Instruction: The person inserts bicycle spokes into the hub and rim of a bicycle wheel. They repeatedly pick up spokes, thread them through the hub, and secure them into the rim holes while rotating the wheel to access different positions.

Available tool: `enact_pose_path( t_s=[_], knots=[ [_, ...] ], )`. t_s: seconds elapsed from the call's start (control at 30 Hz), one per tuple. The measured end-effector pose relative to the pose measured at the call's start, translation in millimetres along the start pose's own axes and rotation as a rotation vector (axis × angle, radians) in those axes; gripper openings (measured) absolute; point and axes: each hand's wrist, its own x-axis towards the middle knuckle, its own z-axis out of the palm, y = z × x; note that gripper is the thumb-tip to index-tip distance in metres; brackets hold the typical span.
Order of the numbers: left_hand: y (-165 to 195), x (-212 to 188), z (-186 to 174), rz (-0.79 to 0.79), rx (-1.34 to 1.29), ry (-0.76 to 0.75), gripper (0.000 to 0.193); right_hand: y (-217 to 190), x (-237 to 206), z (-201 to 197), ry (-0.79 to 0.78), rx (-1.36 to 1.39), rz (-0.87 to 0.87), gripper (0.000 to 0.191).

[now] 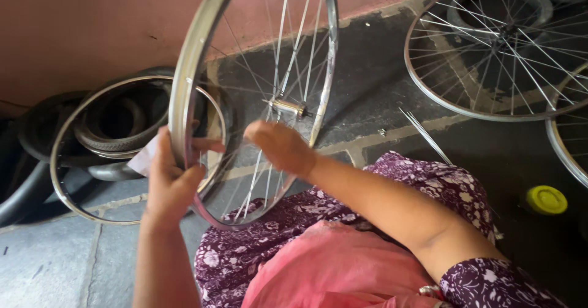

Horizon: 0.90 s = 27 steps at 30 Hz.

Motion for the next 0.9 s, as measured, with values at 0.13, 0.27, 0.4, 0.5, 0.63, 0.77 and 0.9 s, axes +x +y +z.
enact_pose_path(
  t_s=[0.13,0.27,0.4,0.5,0.63,0.77,0.9],
  knots=[
    [-2,-9,3,0.047,-0.018,0.006,0.069,10,24,-8,0.062,-0.097,0.149,0.055],
    [-7,-17,9,0.068,-0.074,0.015,0.07,4,26,-12,0.035,-0.239,0.251,0.062],
    [-11,-25,19,0.075,-0.058,0.034,0.064,4,30,-10,0.025,-0.312,0.241,0.067],
    [-12,-29,24,0.081,-0.031,0.061,0.068,10,34,-15,0.021,-0.395,0.258,0.065],
    [-11,-34,23,0.147,0.04,0.046,0.066,17,37,-27,0.026,-0.52,0.151,0.032],
    [-14,-39,24,0.044,0.03,0.098,0.062,20,44,-34,0.098,-0.627,0.104,0.024],
    [-23,-45,25,0.118,-0.017,0.117,0.062,25,45,-41,0.11,-0.612,0.143,0.021]
  ],
)
